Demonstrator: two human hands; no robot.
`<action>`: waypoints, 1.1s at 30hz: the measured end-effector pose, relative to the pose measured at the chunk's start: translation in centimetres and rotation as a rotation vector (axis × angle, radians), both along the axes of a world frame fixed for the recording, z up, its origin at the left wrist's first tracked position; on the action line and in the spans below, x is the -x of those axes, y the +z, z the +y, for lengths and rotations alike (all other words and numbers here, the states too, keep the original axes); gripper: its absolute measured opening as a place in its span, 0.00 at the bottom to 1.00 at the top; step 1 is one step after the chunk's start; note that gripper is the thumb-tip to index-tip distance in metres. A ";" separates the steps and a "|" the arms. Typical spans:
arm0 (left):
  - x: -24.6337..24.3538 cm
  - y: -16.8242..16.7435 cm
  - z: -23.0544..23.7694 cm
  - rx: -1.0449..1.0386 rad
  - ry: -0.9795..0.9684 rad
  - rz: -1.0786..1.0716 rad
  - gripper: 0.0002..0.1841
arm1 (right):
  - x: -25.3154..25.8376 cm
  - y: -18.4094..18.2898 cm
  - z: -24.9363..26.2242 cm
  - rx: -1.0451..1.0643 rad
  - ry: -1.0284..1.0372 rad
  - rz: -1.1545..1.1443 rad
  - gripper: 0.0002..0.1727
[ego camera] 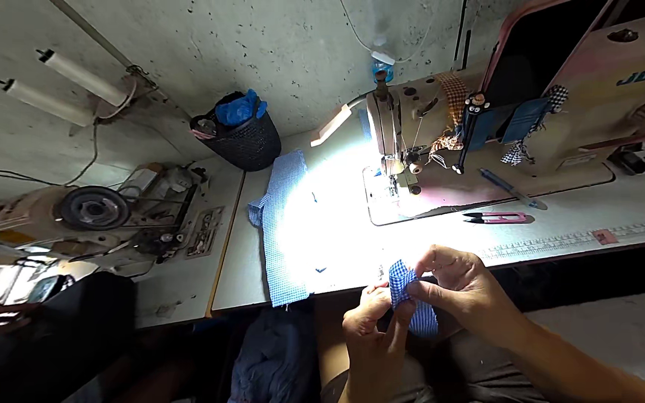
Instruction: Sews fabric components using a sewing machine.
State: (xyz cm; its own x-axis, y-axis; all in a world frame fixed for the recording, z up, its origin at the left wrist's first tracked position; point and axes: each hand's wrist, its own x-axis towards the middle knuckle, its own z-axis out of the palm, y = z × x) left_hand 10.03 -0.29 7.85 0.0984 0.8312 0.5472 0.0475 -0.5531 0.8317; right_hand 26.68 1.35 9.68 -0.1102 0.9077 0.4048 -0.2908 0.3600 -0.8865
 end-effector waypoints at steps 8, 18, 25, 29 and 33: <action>0.1 -0.1 0.1 0.045 -0.087 -0.053 0.11 | 0.6 1.0 0.1 -0.012 -0.101 -0.009 0.15; 0.1 -2.3 -0.5 0.299 -0.084 -0.205 0.04 | 0.8 0.5 1.0 0.062 -0.183 -0.074 0.08; 1.0 -3.1 -0.6 0.656 -0.015 -0.027 0.19 | 0.6 -2.2 5.5 0.258 -0.272 -0.124 0.08; 0.9 -4.0 1.8 0.100 0.474 0.656 0.17 | 0.4 -4.6 9.3 0.280 -0.371 -0.271 0.09; 0.9 -4.8 8.4 -0.305 0.354 0.794 0.14 | 0.4 -6.0 12.0 0.218 -0.393 -0.466 0.10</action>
